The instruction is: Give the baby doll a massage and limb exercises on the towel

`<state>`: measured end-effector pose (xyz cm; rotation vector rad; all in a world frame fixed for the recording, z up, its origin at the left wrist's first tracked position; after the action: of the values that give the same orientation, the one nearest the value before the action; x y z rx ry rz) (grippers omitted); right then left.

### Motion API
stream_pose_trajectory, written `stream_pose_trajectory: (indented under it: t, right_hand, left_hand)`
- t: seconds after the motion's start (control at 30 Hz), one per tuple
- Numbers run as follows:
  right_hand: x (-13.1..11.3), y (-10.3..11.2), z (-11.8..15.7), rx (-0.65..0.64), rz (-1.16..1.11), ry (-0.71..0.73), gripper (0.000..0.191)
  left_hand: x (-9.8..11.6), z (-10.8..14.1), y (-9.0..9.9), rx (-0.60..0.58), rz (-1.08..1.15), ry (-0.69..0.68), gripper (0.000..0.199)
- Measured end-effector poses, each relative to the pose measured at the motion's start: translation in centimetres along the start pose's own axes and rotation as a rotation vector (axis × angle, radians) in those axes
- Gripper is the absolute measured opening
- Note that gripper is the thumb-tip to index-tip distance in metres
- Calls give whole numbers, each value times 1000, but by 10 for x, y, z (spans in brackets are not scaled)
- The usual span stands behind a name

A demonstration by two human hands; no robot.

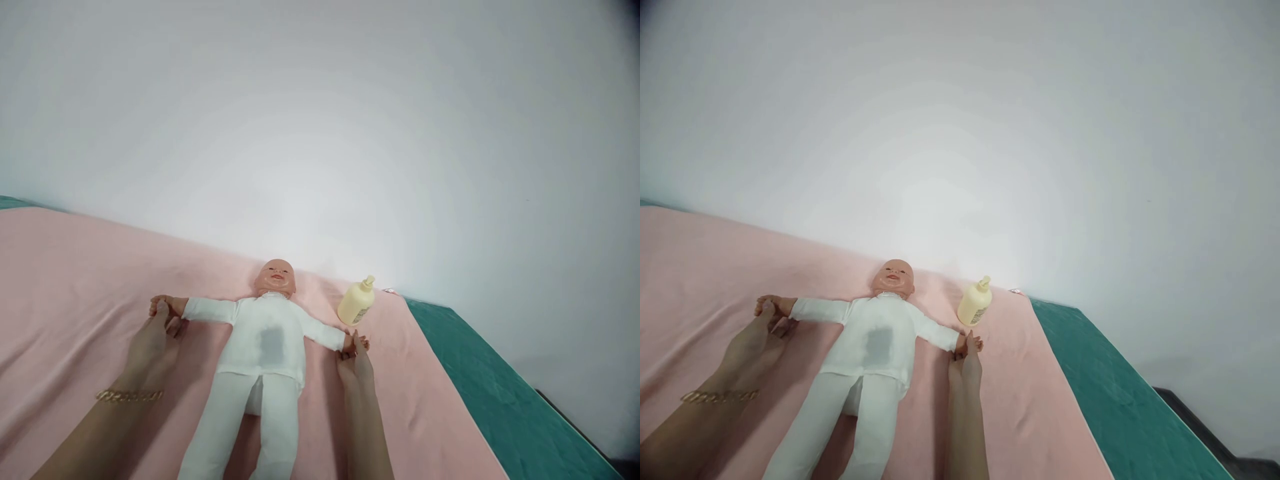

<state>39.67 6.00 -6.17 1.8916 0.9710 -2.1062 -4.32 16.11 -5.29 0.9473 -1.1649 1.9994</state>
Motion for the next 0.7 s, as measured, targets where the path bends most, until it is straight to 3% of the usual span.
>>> stream_pose_trajectory:
  t: [0.13, 0.27, 0.37, 0.5, 0.7]
  right_hand:
    - [2, -3, 7, 38, -36, -105, 44]
    - [-20, -24, 26, -95, -80, -88, 53]
    - [-43, -41, 44, -173, -34, -3, 54]
    - [-64, -63, 73, -286, 56, 170, 43]
    - [-67, -93, 118, -561, 316, 450, 29]
  left_hand:
    - [15, 23, -14, -12, 58, -93, 11]
    - [31, 41, -25, -23, -123, -269, 18]
    - [35, 49, -34, -70, -410, -417, 29]
    - [33, 64, -51, -182, -701, -639, 29]
    - [34, 97, -82, -435, -773, -1088, 20]
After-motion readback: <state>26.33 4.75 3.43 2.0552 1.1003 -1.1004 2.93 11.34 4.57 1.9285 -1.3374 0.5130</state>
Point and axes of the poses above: each hand's wrist, its own z-axis away from the middle knuckle, its own y-axis out of the back of the hand, x = y × z, the point moved 8 cm from there along -z, towards the middle knuckle, and after that the axes turned 6 degrees about -z, right-handed, at the moved point
